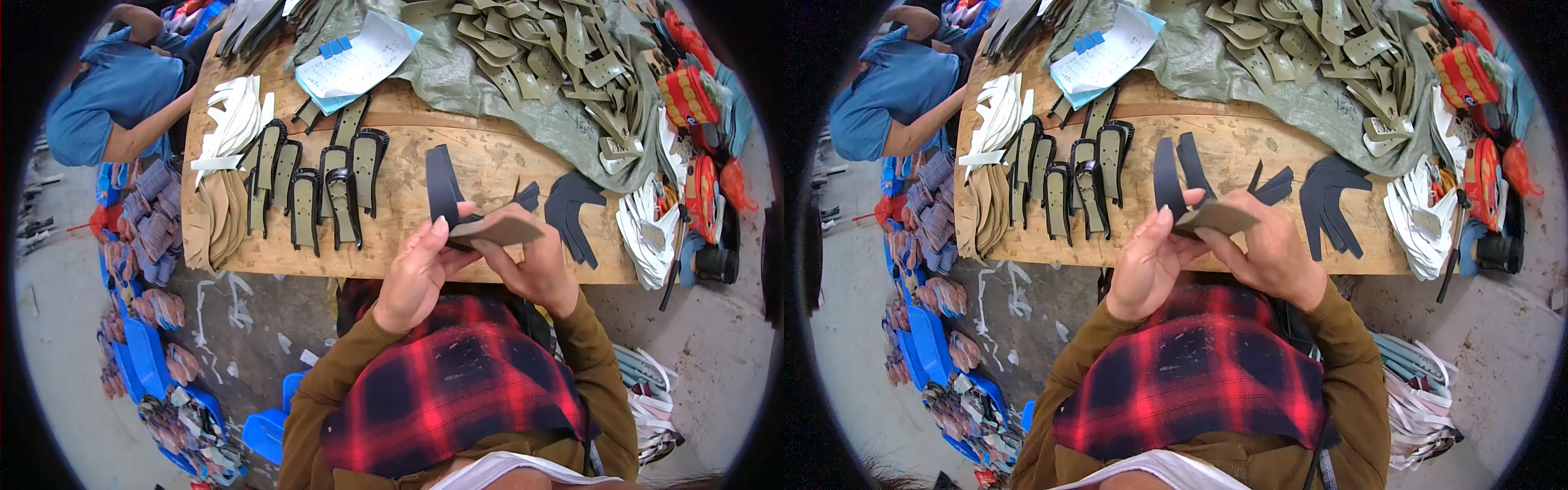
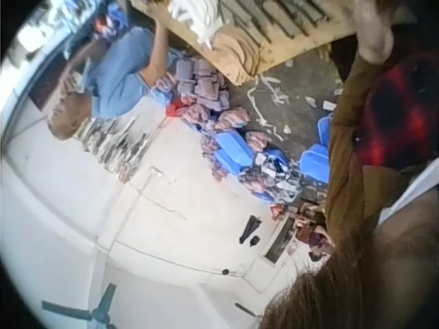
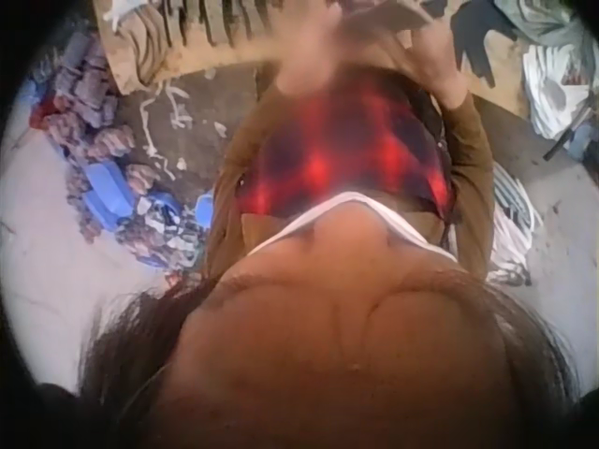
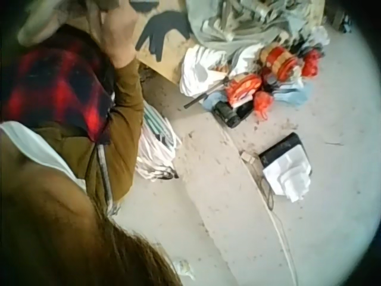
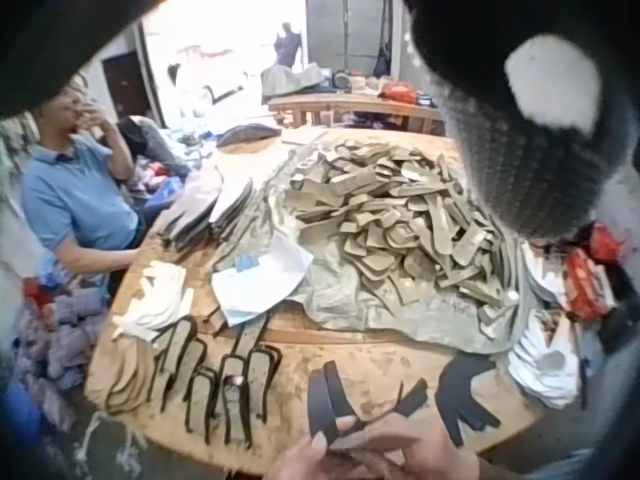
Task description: The person assembles shoe components by hand, repeatedly picking up a beige sole piece and a black strap, aligning them, and pressing them together. The person places the finished assemblies into a yellow plastic bag on the table.
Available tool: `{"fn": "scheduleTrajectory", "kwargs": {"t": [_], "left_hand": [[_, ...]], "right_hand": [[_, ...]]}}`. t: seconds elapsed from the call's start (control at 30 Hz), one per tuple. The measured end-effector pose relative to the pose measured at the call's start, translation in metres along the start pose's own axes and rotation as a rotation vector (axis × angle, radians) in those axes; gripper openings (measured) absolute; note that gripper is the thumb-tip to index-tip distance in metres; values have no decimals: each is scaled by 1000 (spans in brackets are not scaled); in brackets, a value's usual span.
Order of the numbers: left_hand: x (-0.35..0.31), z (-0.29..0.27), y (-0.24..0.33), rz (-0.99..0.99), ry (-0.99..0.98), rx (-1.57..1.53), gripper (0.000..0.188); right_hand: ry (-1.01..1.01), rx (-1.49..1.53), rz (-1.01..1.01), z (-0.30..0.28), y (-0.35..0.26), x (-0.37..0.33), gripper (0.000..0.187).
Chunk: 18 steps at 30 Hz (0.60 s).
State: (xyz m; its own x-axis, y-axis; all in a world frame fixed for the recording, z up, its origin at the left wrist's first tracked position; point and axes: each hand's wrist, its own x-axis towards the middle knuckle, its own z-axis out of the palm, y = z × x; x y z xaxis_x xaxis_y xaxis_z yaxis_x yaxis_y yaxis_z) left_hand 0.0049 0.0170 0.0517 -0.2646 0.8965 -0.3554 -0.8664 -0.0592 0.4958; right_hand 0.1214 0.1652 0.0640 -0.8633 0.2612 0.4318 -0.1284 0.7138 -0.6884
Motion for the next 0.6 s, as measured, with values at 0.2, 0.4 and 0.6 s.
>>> {"fn": "scheduleTrajectory", "kwargs": {"t": [0.2,0.4,0.6], "left_hand": [[-1,8,40,317,110,732,23],[-9,18,34,627,287,1395,23],[-16,18,19,849,173,1545,12]], "right_hand": [[3,-124,-172,-3,-4,-10,50],[20,-192,-131,2,-14,-15,31],[29,-229,-70,10,-16,-19,26]]}}
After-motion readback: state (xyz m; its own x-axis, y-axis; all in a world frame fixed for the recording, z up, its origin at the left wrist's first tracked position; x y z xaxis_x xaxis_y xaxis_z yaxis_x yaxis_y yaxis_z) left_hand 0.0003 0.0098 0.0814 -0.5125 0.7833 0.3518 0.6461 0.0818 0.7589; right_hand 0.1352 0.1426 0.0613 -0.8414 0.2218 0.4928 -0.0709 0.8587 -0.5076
